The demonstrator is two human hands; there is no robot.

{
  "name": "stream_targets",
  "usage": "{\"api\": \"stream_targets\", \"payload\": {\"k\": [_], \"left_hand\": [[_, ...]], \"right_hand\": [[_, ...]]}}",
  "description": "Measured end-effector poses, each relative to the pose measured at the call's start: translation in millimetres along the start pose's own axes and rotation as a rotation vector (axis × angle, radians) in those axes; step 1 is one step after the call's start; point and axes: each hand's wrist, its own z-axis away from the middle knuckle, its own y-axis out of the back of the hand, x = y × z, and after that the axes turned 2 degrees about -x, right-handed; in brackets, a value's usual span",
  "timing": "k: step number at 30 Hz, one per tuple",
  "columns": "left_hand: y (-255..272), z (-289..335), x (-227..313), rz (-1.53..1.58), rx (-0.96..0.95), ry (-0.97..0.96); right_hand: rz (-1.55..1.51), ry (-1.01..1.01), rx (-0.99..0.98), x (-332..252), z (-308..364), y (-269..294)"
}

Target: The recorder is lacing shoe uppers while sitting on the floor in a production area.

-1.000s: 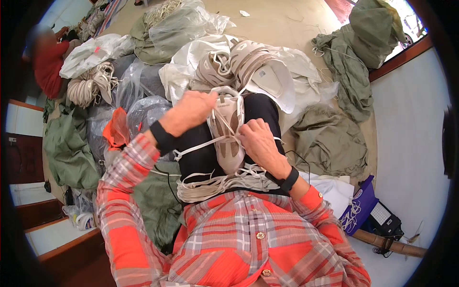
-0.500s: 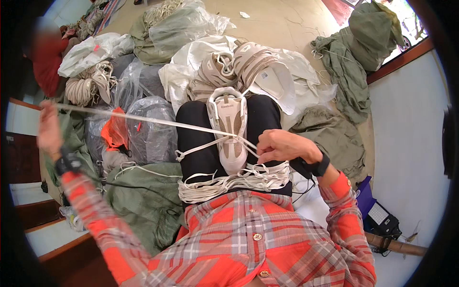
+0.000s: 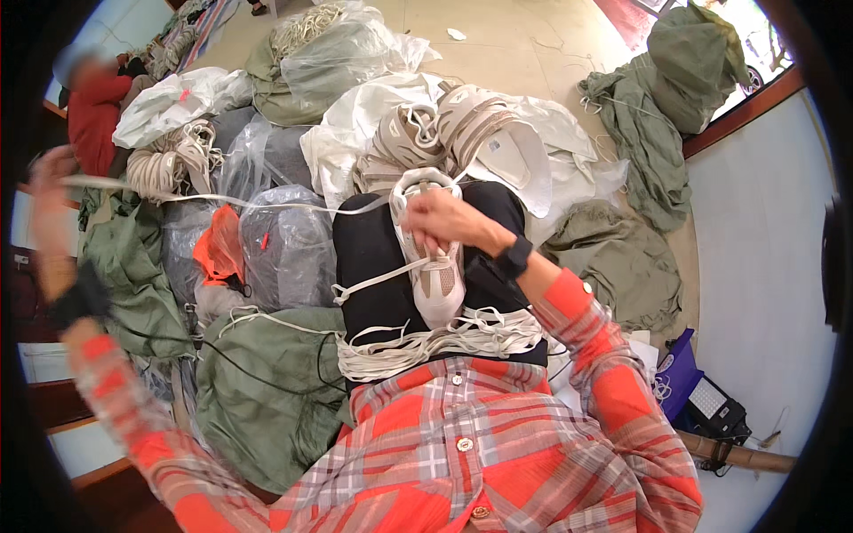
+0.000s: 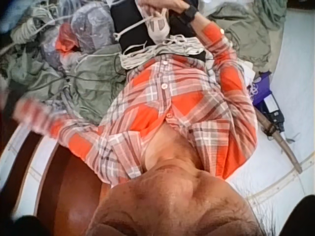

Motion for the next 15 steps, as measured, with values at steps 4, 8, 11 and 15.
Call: {"api": "stream_targets", "payload": {"k": [4, 8, 11, 15], "left_hand": [[-182, 165, 136, 0.307, -0.594, 0.233], [-272, 229, 198, -0.114, -0.436, -0.277], [-258, 222, 181, 0.155, -0.938, -0.155], [-162, 193, 214, 1.074, -1.142, 0.868]], "right_hand": [[-0.39, 0.049, 0.013, -30, -36, -21], [-0.309, 0.158, 0.156, -55, -17, -7], [-0.238, 0.195, 0.377, -43, 11, 17], [-0.11, 0.308, 0.331, -45, 20, -9]]}}
